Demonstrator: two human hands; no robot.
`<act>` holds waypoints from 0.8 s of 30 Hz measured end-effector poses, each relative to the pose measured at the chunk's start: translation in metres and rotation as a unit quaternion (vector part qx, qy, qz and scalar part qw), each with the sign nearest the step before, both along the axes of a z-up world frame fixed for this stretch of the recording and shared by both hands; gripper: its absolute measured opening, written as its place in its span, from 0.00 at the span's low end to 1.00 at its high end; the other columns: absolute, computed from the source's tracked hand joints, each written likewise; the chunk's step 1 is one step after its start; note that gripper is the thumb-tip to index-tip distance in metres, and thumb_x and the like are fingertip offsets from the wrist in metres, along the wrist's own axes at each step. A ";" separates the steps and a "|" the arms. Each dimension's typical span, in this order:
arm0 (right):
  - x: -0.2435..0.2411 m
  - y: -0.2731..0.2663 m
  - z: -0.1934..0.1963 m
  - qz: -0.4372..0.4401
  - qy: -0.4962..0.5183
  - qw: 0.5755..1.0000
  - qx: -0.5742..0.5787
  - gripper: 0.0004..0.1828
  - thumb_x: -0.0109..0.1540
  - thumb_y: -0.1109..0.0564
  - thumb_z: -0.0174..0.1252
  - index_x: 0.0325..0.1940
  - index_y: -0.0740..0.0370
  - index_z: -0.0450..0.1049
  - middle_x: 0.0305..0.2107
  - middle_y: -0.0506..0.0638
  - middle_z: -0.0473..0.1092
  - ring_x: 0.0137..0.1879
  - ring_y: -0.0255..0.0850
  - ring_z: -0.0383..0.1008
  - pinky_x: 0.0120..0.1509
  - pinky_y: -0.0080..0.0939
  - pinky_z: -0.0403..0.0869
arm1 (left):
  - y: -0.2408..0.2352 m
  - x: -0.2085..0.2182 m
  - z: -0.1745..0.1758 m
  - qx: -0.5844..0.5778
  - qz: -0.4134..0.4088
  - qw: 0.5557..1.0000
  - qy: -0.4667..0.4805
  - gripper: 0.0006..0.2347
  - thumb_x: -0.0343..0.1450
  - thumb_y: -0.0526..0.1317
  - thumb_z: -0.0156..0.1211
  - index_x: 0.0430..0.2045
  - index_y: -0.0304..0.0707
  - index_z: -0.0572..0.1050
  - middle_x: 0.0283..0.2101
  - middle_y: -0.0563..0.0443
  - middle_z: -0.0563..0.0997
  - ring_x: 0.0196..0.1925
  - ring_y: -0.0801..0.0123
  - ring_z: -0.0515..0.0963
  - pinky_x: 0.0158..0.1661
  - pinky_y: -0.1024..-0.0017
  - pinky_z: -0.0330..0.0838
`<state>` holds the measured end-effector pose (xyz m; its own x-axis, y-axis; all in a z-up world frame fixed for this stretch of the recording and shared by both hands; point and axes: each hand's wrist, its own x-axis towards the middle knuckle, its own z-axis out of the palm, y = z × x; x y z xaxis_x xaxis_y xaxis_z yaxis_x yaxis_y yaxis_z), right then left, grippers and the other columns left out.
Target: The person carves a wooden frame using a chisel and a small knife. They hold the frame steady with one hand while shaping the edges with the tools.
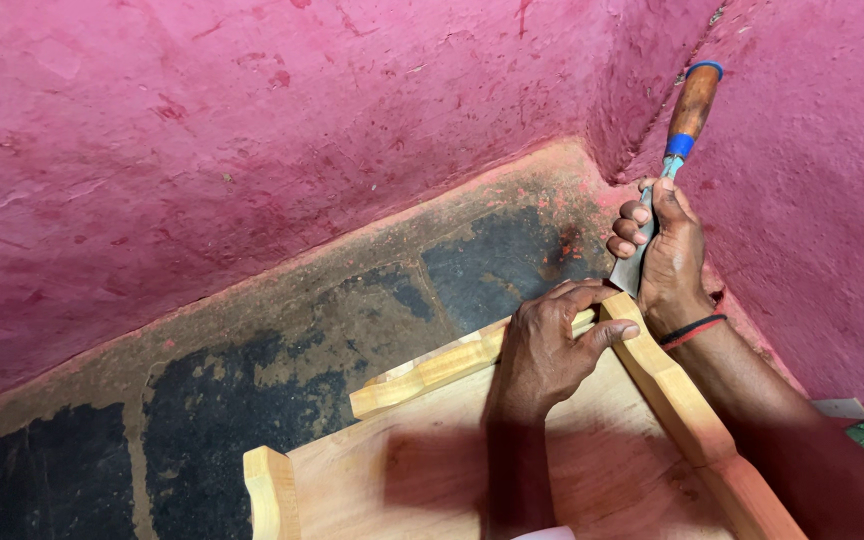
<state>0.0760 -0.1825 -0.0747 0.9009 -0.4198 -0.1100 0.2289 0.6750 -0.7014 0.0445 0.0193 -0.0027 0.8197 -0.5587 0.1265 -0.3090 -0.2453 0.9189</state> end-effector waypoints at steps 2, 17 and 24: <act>-0.001 0.000 0.002 0.002 0.005 1.000 -0.003 0.13 0.74 0.44 0.53 0.52 0.54 0.65 0.28 0.41 0.60 0.29 0.28 0.58 0.32 0.30 0.62 | -0.001 0.000 -0.002 -0.003 -0.001 1.000 0.003 0.19 0.67 0.52 0.67 0.43 0.36 0.82 0.52 0.43 0.83 0.53 0.50 0.83 0.54 0.62 0.75; -0.013 0.006 0.015 0.004 0.022 1.000 -0.009 0.13 0.73 0.45 0.54 0.52 0.53 0.64 0.26 0.40 0.59 0.28 0.28 0.57 0.31 0.29 0.61 | -0.001 0.000 -0.010 -0.001 -0.003 1.000 -0.018 0.19 0.66 0.53 0.68 0.42 0.36 0.83 0.55 0.43 0.83 0.56 0.52 0.82 0.56 0.62 0.74; -0.016 -0.001 0.013 0.023 0.018 0.999 0.027 0.13 0.73 0.46 0.55 0.52 0.55 0.65 0.26 0.39 0.59 0.28 0.27 0.56 0.30 0.28 0.60 | -0.005 -0.001 -0.013 0.007 -0.009 1.000 -0.023 0.19 0.66 0.53 0.67 0.40 0.37 0.83 0.54 0.44 0.84 0.57 0.53 0.82 0.58 0.63 0.73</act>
<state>0.0596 -0.1839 -0.0620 0.9142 -0.3708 -0.1638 0.1720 0.7208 -0.6715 0.0431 0.0142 -0.0154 0.8027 -0.5758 0.1551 -0.3551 -0.2525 0.9001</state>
